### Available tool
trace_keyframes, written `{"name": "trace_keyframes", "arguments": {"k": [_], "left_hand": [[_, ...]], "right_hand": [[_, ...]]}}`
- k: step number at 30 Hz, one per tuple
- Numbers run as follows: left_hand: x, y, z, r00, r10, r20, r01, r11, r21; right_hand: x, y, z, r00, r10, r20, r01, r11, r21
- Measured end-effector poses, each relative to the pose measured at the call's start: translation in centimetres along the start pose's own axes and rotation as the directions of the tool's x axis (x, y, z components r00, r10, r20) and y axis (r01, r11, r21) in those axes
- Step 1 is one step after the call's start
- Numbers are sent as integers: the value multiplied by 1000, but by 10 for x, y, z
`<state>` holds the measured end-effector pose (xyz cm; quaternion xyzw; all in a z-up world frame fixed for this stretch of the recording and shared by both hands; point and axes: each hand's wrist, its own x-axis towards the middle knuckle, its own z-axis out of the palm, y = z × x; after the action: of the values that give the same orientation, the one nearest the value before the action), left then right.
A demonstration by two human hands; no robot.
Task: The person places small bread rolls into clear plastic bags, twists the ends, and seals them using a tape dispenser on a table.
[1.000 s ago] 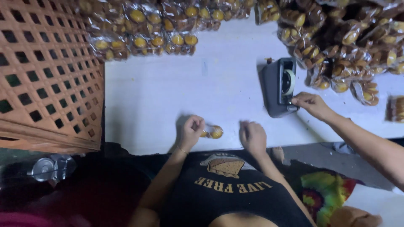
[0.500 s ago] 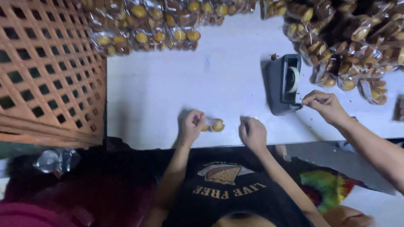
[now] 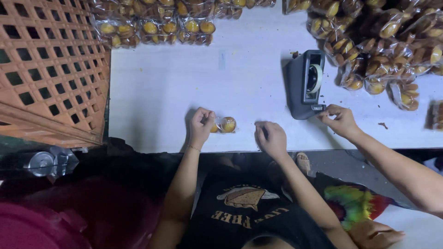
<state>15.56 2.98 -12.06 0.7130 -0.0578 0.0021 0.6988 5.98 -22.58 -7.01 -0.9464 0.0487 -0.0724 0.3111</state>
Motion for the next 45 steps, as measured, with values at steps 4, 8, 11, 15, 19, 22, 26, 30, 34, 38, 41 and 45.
{"name": "trace_keyframes", "arguments": {"k": [4, 8, 11, 15, 19, 22, 26, 30, 34, 38, 41, 45], "left_hand": [[3, 4, -1, 1000, -12, 10, 12, 1000, -20], [0, -1, -4, 999, -28, 41, 30, 999, -34], [2, -5, -4, 997, -37, 68, 39, 998, -40], [1, -10, -4, 993, -56, 101, 58, 998, -14], [9, -17, 7, 992, -80, 100, 79, 997, 12], [8, 4, 19, 995, -87, 43, 87, 996, 7], [21, 95, 31, 997, 27, 70, -44, 969, 244], [42, 113, 36, 982, 137, 128, -169, 942, 291], [45, 121, 34, 969, 227, 98, -245, 941, 236], [65, 115, 30, 529, 811, 247, -834, 444, 328], [76, 110, 24, 755, 612, 234, -655, 719, 232], [128, 23, 34, 919, -136, 370, 156, 987, -25]], "right_hand": [[11, -3, -48, 995, -6, -103, 30, 971, 236], [42, 69, -117, 877, 158, -453, -175, 985, 4], [66, 125, -122, 841, 524, -134, -501, 848, 173], [72, 125, -135, 851, 524, -42, -486, 814, 317], [19, 92, -143, 857, 513, -46, -505, 854, 124], [4, 73, -110, 903, 381, -198, -414, 650, -637], [24, -53, -79, 982, 186, 27, -174, 846, 504], [51, -105, -56, 999, 42, 17, -42, 694, 718], [73, -109, -37, 998, 30, 61, -58, 842, 536], [88, -147, -45, 962, 220, 164, -274, 737, 617], [80, -146, -19, 952, 304, -21, -245, 805, 541], [92, -150, -19, 889, 417, 187, -446, 702, 555]]}}
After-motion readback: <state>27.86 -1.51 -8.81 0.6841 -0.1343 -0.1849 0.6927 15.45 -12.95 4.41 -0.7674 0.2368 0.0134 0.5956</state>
